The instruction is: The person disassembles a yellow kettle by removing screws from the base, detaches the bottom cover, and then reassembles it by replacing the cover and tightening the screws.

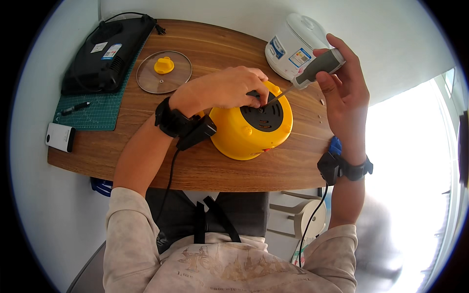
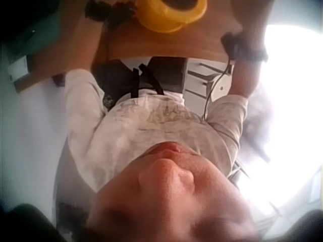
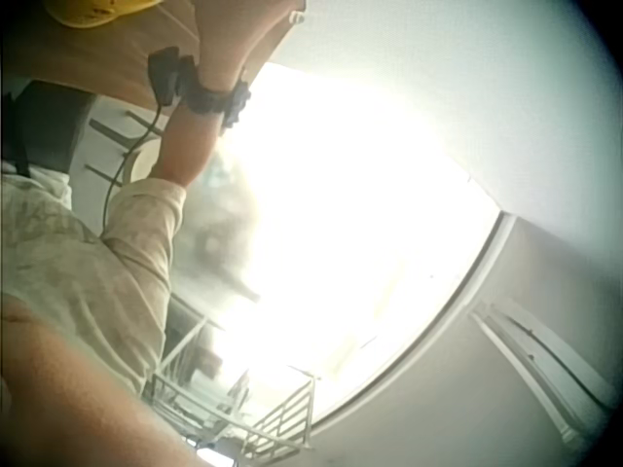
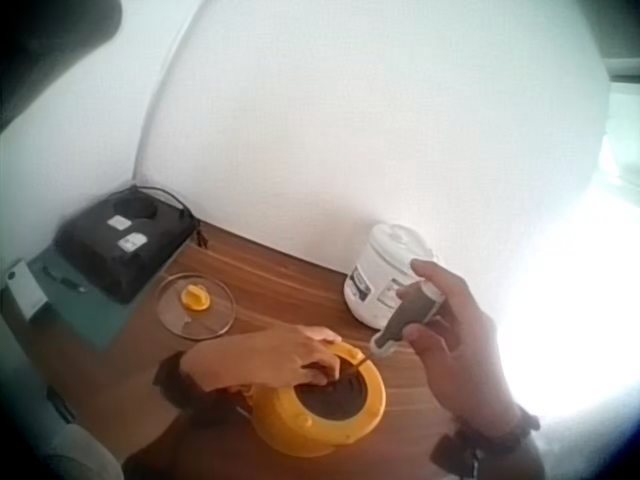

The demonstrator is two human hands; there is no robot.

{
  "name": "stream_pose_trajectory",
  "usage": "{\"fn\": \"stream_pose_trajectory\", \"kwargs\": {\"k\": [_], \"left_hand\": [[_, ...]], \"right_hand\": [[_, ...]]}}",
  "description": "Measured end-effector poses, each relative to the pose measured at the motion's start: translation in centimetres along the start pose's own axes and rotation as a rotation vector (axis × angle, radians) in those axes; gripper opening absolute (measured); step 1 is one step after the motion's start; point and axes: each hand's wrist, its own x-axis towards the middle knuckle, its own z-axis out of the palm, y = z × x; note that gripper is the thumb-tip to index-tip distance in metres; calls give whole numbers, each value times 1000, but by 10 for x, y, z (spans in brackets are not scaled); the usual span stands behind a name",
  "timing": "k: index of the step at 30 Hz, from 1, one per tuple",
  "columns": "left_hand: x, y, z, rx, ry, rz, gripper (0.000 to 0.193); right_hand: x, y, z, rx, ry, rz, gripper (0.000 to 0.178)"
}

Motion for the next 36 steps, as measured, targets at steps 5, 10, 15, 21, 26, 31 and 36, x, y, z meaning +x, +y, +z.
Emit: {"fn": "stream_pose_trajectory", "kwargs": {"k": [5, 10, 15, 21, 26, 31, 36], "left_hand": [[-1, 0, 0, -6, -9, -25, 10], [-1, 1, 0, -6, -9, -35, 11], [-1, 2, -1, -11, -15, -41, 12], [-1, 1, 1, -20, -11, -58, 12], [0, 3, 0, -12, -19, -54, 11], [-1, 2, 0, -12, -21, -55, 11], [-1, 5, -1, -13, -28, -58, 10]], "right_hand": [[3, 8, -1, 30, 15, 31, 52], [1, 14, -3, -8, 17, 6, 55], [2, 5, -1, -99, 0, -79, 56], [9, -13, 1, -205, 31, -75, 51], [10, -7, 3, -55, 100, -77, 48], [9, -10, 7, 124, 133, -29, 40], [8, -6, 1, -90, 112, -101, 40]]}}
